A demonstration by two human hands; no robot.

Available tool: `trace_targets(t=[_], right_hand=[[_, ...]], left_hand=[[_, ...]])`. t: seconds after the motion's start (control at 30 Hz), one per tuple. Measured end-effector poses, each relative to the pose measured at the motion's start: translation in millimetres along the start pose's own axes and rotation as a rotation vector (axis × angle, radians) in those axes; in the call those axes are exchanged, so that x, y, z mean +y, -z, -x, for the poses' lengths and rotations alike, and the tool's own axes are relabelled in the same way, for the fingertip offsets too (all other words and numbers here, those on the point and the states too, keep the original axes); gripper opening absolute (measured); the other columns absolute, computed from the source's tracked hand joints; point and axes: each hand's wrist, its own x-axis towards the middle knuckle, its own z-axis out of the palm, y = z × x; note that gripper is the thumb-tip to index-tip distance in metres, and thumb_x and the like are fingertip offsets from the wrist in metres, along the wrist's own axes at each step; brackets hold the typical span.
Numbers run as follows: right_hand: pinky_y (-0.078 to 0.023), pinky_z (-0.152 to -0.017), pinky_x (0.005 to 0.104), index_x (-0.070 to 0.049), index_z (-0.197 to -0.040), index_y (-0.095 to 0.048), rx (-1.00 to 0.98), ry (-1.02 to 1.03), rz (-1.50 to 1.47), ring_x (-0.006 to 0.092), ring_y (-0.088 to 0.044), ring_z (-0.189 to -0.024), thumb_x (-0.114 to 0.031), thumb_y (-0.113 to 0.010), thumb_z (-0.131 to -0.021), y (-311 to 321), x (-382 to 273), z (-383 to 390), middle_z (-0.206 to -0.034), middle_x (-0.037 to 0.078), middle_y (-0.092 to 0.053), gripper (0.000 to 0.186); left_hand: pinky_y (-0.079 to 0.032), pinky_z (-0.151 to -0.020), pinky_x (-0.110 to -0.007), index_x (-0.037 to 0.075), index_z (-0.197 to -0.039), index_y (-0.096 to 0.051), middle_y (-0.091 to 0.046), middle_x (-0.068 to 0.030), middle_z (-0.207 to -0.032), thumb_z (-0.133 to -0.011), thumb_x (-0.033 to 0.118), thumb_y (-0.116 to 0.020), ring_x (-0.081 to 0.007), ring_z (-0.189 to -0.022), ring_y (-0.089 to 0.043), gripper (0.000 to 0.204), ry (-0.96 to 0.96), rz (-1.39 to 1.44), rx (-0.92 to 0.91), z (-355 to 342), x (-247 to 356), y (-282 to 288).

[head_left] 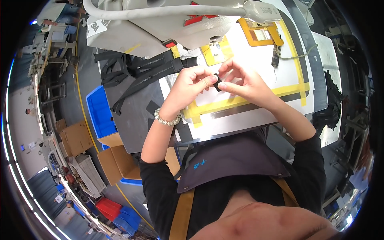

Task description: Sewing small material tabs onto a zipper using an industrial sewing machine.

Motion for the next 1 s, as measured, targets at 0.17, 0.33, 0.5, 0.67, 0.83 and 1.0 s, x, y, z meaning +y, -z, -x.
trace_targets(t=[0.17, 0.33, 0.5, 0.67, 0.83, 1.0], right_hand=[[-0.048, -0.055, 0.0269, -0.007, -0.089, -0.06, -0.012, 0.571, 0.62, 0.0129, -0.06, -0.068, -0.02, -0.077, -0.077, 8.5, -8.0, -7.5, -0.088, 0.003, -0.06, 0.024], [-0.051, -0.057, 0.0278, -0.008, -0.086, -0.061, -0.015, 0.879, 0.905, 0.0161, -0.062, -0.072, -0.011, -0.073, -0.074, 19.5, 2.1, -23.7, -0.088, 0.002, -0.06, 0.018], [-0.052, -0.057, 0.0255, -0.008, -0.084, -0.061, 0.028, 1.238, 1.16, 0.015, -0.063, -0.073, -0.008, -0.069, -0.072, 22.1, 11.1, -36.9, -0.091, 0.001, -0.062, 0.015], [-0.054, -0.059, 0.0248, -0.004, -0.088, -0.063, 0.09, 1.256, 1.258, 0.0157, -0.065, -0.075, -0.008, -0.066, -0.071, 32.3, 18.1, -48.3, -0.096, 0.005, -0.064, 0.018], [-0.055, -0.063, 0.0263, -0.003, -0.092, -0.061, 0.098, 1.155, 1.299, 0.0174, -0.065, -0.076, -0.007, -0.065, -0.069, 41.7, 31.2, -61.1, -0.095, 0.007, -0.064, 0.023], [-0.054, -0.065, 0.0285, -0.002, -0.094, -0.06, 0.115, 1.099, 1.279, 0.0198, -0.065, -0.076, -0.006, -0.063, -0.069, 39.1, 30.4, -64.9, -0.092, 0.007, -0.062, 0.026]], left_hand=[[-0.045, -0.068, -0.023, 0.0, -0.092, -0.065, -0.061, 0.0011, -0.078, -0.092, 0.022, -0.062, -0.0062, -0.071, -0.052, 0.023, -0.059, -0.06, -0.072, -7.9, -4.4, 2.5], [-0.043, -0.074, -0.022, 0.003, -0.095, -0.059, -0.056, 0.0024, -0.085, -0.094, 0.021, -0.06, -0.0063, -0.078, -0.051, 0.018, -0.102, 0.112, -0.101, -18.5, -2.8, 7.9], [-0.044, -0.078, -0.023, 0.005, -0.095, -0.054, -0.054, 0.0023, -0.087, -0.094, 0.022, -0.059, -0.007, -0.079, -0.05, 0.018, -0.076, 0.219, -0.12, -25.6, -11.0, 10.3], [-0.046, -0.078, -0.026, 0.004, -0.122, -0.049, -0.056, -0.004, -0.095, -0.081, 0.014, -0.074, -0.0121, -0.09, -0.059, 0.049, -0.229, 0.034, 0.06, -16.9, -5.8, -2.3], [-0.049, -0.079, -0.027, 0.001, -0.129, -0.05, -0.061, -0.0084, -0.103, -0.076, 0.003, -0.075, -0.0149, -0.093, -0.062, 0.059, -0.247, -0.323, 0.25, -16.3, -7.3, -4.8], [-0.052, -0.076, -0.03, 0.002, -0.103, -0.067, -0.063, -0.0101, -0.1, -0.078, 0.005, -0.07, -0.0239, -0.085, -0.063, 0.026, -0.574, -0.817, 0.417, -21.4, -11.8, -0.8]])
